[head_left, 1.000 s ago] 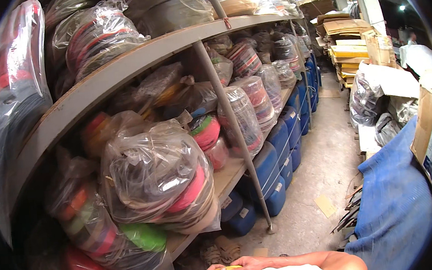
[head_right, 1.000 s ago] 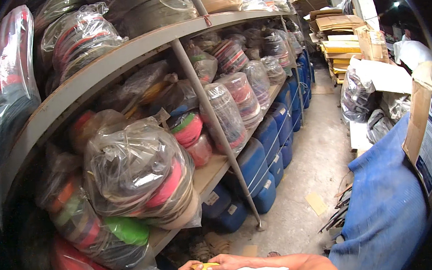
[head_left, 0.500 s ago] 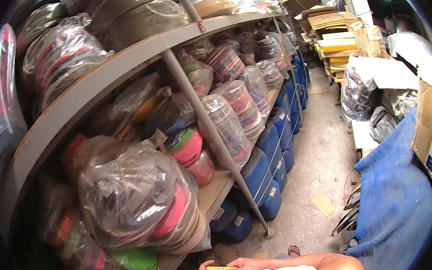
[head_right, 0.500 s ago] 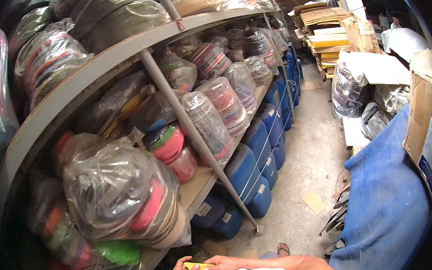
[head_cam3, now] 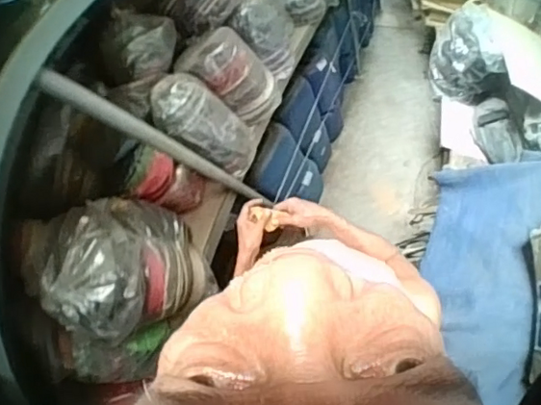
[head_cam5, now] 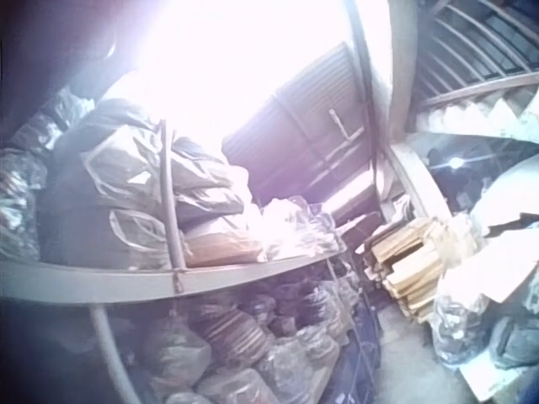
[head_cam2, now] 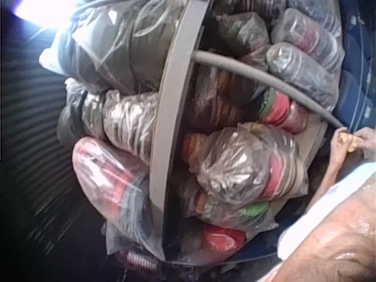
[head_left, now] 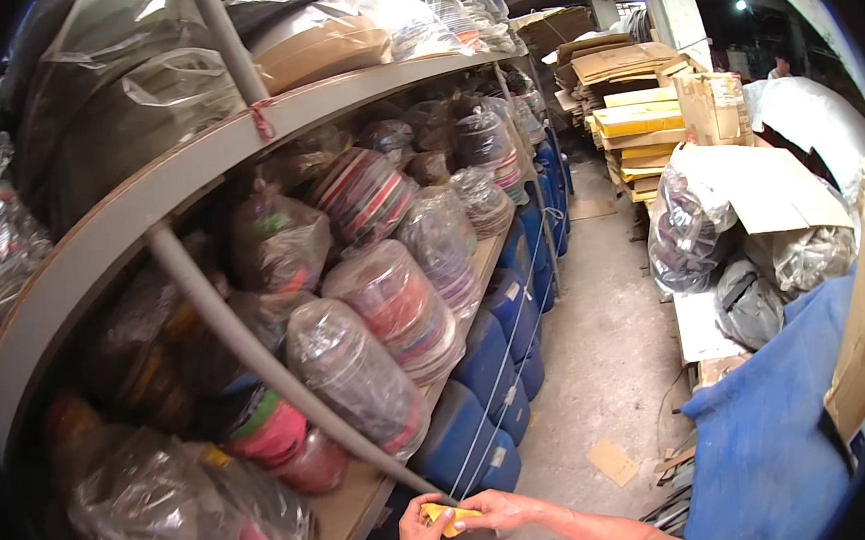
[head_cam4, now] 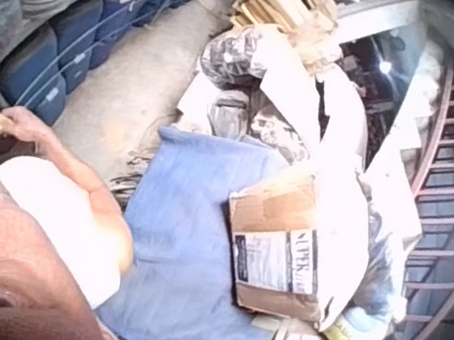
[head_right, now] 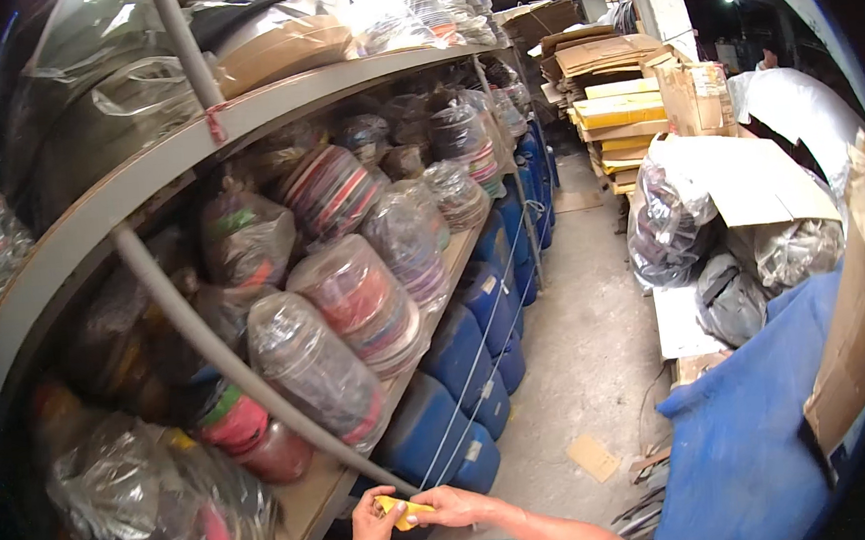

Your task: Searching through warehouse shelves containing bagged materials to find and inspect a specific round yellow and white component.

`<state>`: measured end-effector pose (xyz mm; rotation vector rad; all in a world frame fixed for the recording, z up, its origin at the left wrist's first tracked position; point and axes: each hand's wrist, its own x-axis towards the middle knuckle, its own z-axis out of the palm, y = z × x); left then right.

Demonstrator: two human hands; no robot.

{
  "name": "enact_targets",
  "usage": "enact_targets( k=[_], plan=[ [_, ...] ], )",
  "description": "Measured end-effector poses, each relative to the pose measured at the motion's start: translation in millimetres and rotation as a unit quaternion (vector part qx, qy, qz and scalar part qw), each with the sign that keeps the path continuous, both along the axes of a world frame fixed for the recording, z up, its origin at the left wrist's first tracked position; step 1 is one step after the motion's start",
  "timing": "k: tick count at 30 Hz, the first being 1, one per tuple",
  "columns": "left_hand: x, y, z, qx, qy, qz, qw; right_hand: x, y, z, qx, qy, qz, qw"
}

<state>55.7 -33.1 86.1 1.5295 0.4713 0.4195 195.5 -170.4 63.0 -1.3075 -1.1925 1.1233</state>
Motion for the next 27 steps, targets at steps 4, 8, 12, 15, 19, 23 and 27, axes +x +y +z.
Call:
enact_targets(
  k=[4, 8, 12, 15, 19, 23, 27],
  plan=[
    [94, -10, -9, -0.128, -0.074, -0.055, 0.987, 79, -25, 22, -0.038, -0.078, -0.084, 0.993],
    [174, -9, -27, -0.217, -0.058, -0.116, 0.968, 145, -41, 29, -0.049, -0.101, -0.163, 0.98],
    [246, -9, -45, -0.241, -0.04, -0.133, 0.96, 211, -44, 32, -0.065, -0.074, -0.191, 0.977],
    [302, -12, -61, -0.231, -0.031, -0.107, 0.967, 274, -41, 24, -0.067, -0.07, -0.185, 0.978],
    [391, -7, -54, -0.234, -0.055, -0.072, 0.968, 371, -26, 32, -0.092, -0.124, -0.149, 0.977],
    [460, 2, -33, -0.185, -0.077, -0.071, 0.977, 450, -20, 52, -0.103, -0.115, -0.14, 0.978],
    [517, 2, -1, -0.123, -0.117, -0.031, 0.985, 516, -9, 68, -0.063, -0.092, -0.127, 0.986]
  ],
)
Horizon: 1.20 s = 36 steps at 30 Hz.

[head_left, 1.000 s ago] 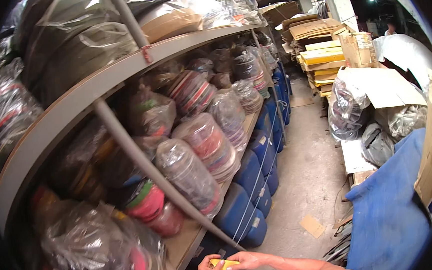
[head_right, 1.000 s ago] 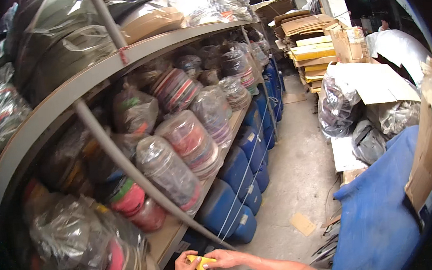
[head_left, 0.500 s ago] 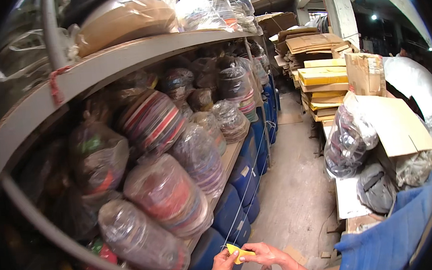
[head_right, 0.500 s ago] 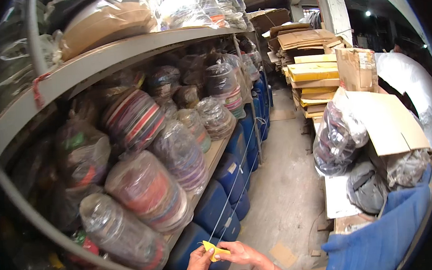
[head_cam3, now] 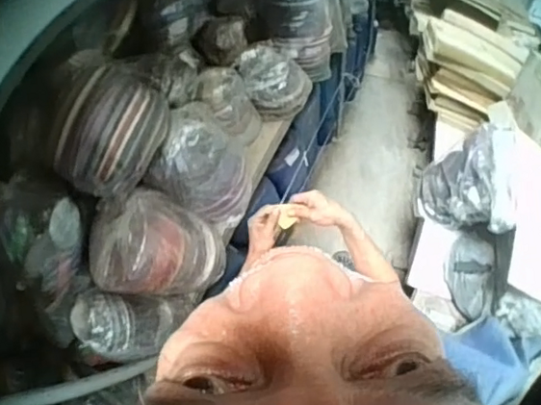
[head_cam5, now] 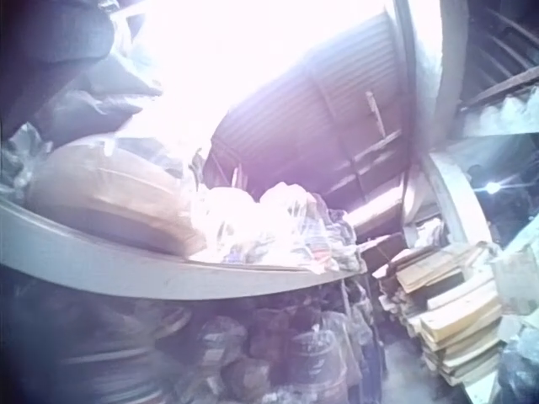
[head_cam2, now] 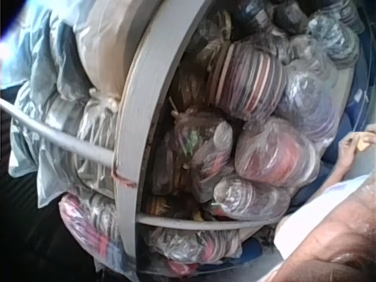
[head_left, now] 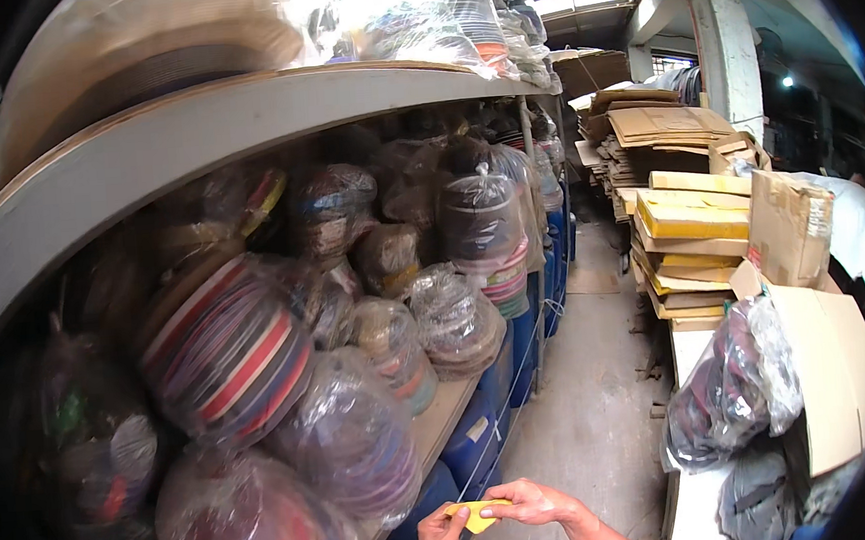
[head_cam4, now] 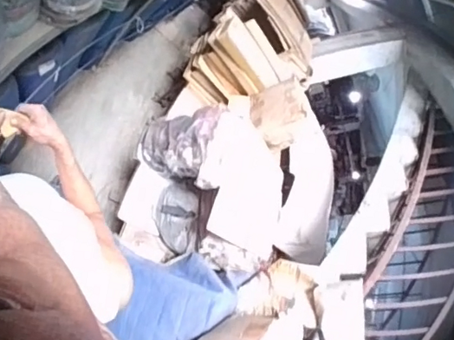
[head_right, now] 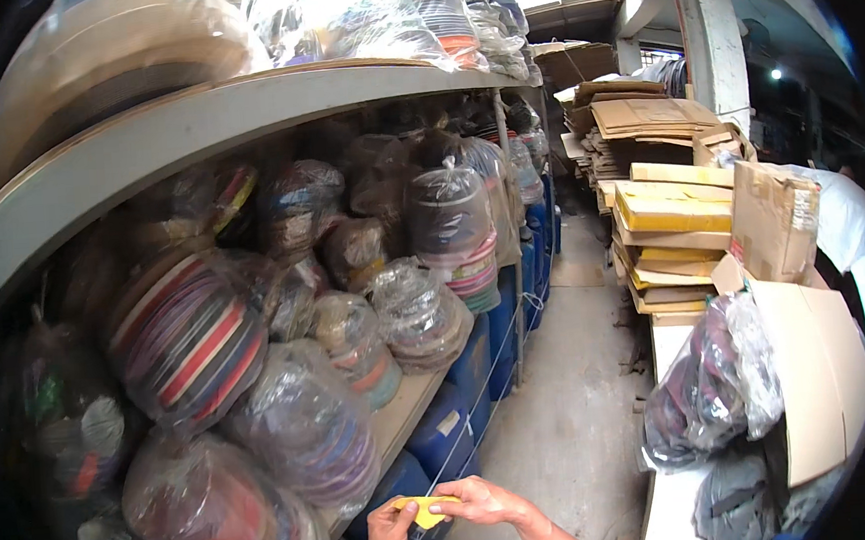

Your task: Searching through warehouse shelves containing bagged materials to find and inspect a specific round yellow and white component.

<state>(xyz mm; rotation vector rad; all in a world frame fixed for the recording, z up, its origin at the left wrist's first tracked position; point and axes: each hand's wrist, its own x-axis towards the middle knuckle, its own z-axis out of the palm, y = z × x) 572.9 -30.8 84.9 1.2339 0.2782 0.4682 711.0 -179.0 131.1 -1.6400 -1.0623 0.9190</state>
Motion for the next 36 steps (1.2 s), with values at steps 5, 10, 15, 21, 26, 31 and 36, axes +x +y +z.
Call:
enact_targets(
  k=[5, 10, 15, 21, 26, 31, 36],
  plan=[
    [60, -4, 26, 0.046, -0.029, 0.038, 0.998, 81, 23, 11, 0.037, -0.027, 0.106, 0.993],
    [127, -12, 62, 0.117, 0.019, 0.089, 0.989, 167, 36, 30, 0.044, -0.058, 0.186, 0.98],
    [203, -33, 75, 0.074, 0.031, 0.131, 0.988, 253, 33, 46, 0.082, -0.068, 0.244, 0.964],
    [273, -42, 122, 0.165, -0.009, 0.133, 0.977, 324, 20, 75, 0.107, -0.063, 0.245, 0.961],
    [297, -46, 136, 0.325, -0.014, 0.134, 0.936, 344, 10, 69, 0.13, -0.017, 0.229, 0.965],
    [305, -27, 115, 0.428, -0.039, 0.148, 0.891, 347, 7, 75, 0.141, 0.0, 0.23, 0.963],
    [296, -31, 131, 0.461, -0.021, 0.126, 0.878, 345, 8, 69, 0.167, -0.055, 0.241, 0.955]
  ],
)
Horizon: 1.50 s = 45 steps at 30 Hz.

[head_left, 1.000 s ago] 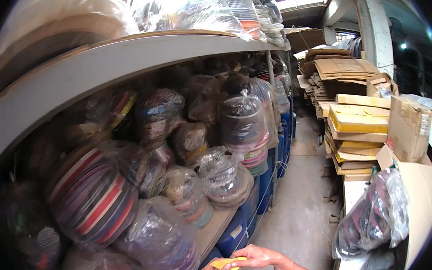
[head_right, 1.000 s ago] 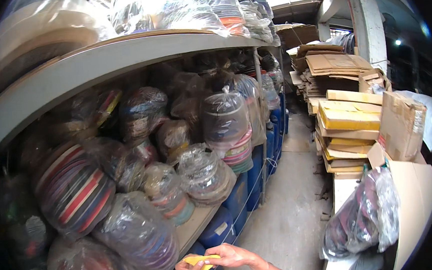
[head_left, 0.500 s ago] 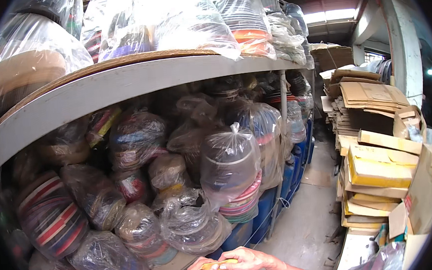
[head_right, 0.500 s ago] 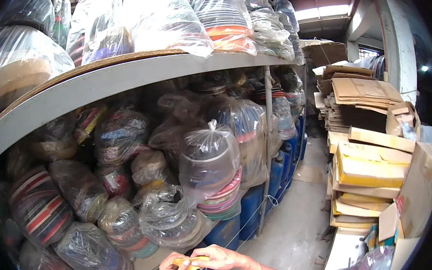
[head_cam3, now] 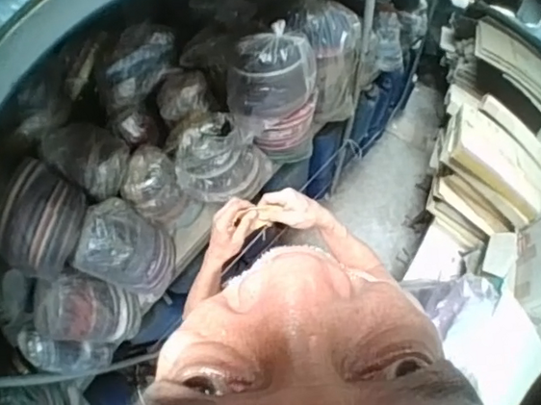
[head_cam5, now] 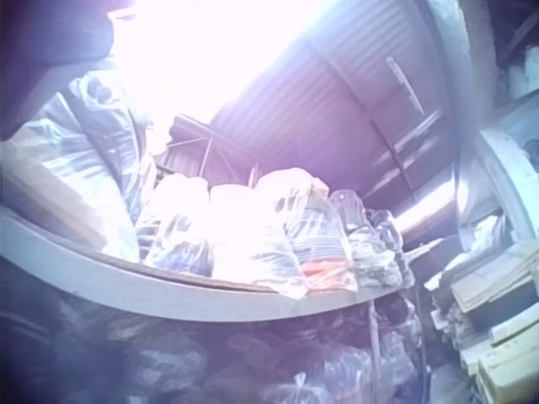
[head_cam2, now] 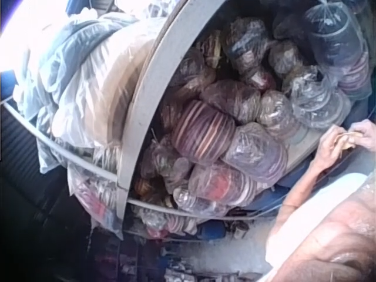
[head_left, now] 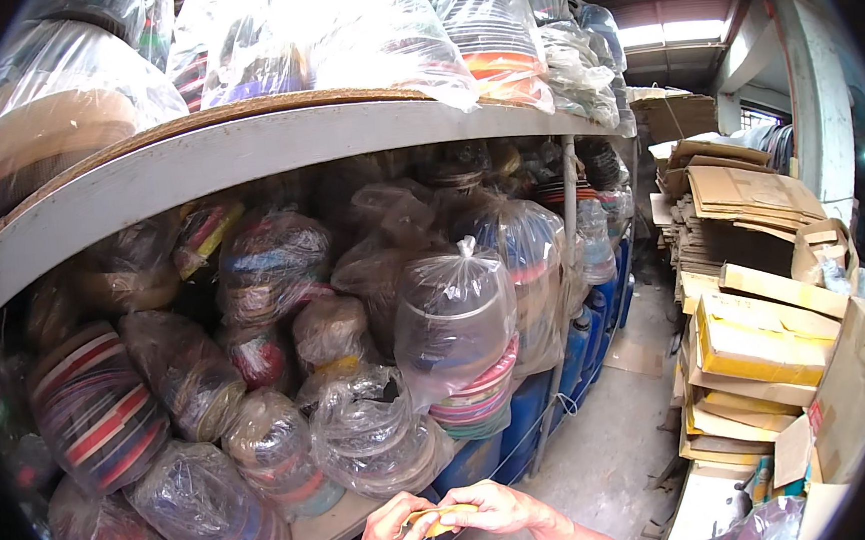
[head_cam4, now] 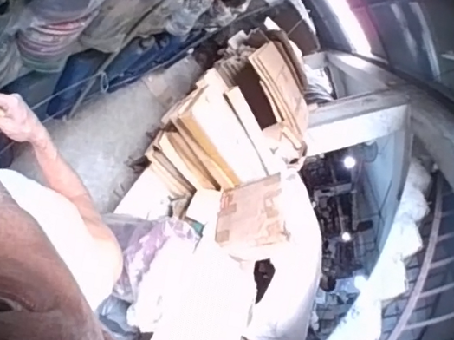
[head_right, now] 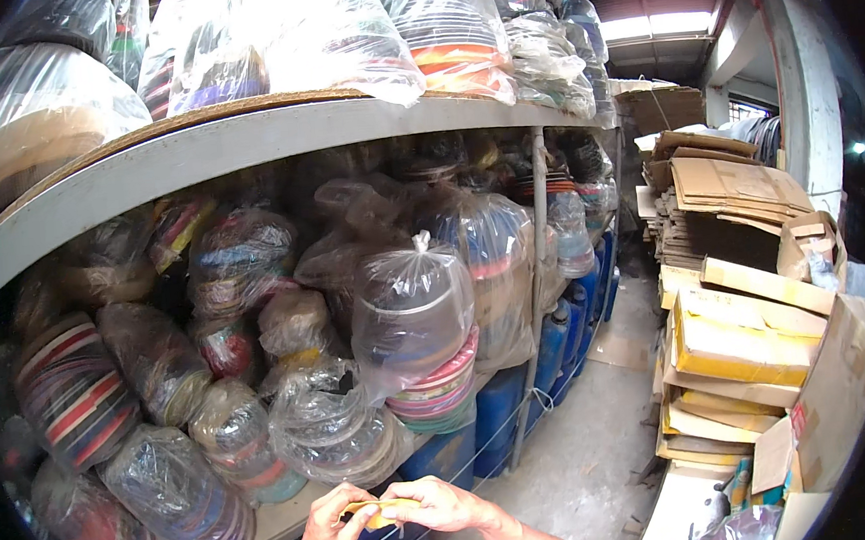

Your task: Searching through warehouse shelves containing bagged materials to find and inspect a specific round yellow and white component.

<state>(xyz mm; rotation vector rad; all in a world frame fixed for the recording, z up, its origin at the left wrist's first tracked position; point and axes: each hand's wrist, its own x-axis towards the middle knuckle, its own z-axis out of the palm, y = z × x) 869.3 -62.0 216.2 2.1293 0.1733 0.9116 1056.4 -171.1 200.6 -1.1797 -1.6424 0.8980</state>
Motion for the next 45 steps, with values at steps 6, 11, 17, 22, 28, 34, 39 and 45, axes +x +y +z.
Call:
enact_targets(
  k=[6, 11, 17, 22, 28, 34, 39, 45],
  plan=[
    [-18, 1, 10, 0.031, 0.0, -0.018, 0.999, -23, 1, -3, -0.019, 0.049, 0.001, 0.999],
    [-31, 3, 8, 0.038, 0.006, -0.02, 0.999, -36, 4, -10, -0.016, 0.063, 0.003, 0.998],
    [-42, 10, 4, 0.061, 0.023, -0.034, 0.997, -50, 3, -9, -0.025, 0.076, -0.001, 0.997],
    [-43, 11, 17, 0.113, 0.06, -0.026, 0.992, -54, 4, -7, -0.014, 0.077, -0.001, 0.997],
    [-35, 11, 17, 0.107, 0.025, -0.046, 0.993, -51, 2, -13, 0.012, 0.048, -0.023, 0.999],
    [-47, 4, 14, 0.069, 0.031, -0.005, 0.997, -61, -6, -15, 0.002, 0.061, -0.023, 0.998],
    [-50, 12, 10, 0.039, -0.01, -0.004, 0.999, -64, -7, -4, -0.014, 0.056, -0.024, 0.998],
    [-58, 8, -8, -0.244, -0.07, -0.071, 0.965, -71, -6, -5, 0.061, 0.064, 0.0, 0.996]
  ],
)
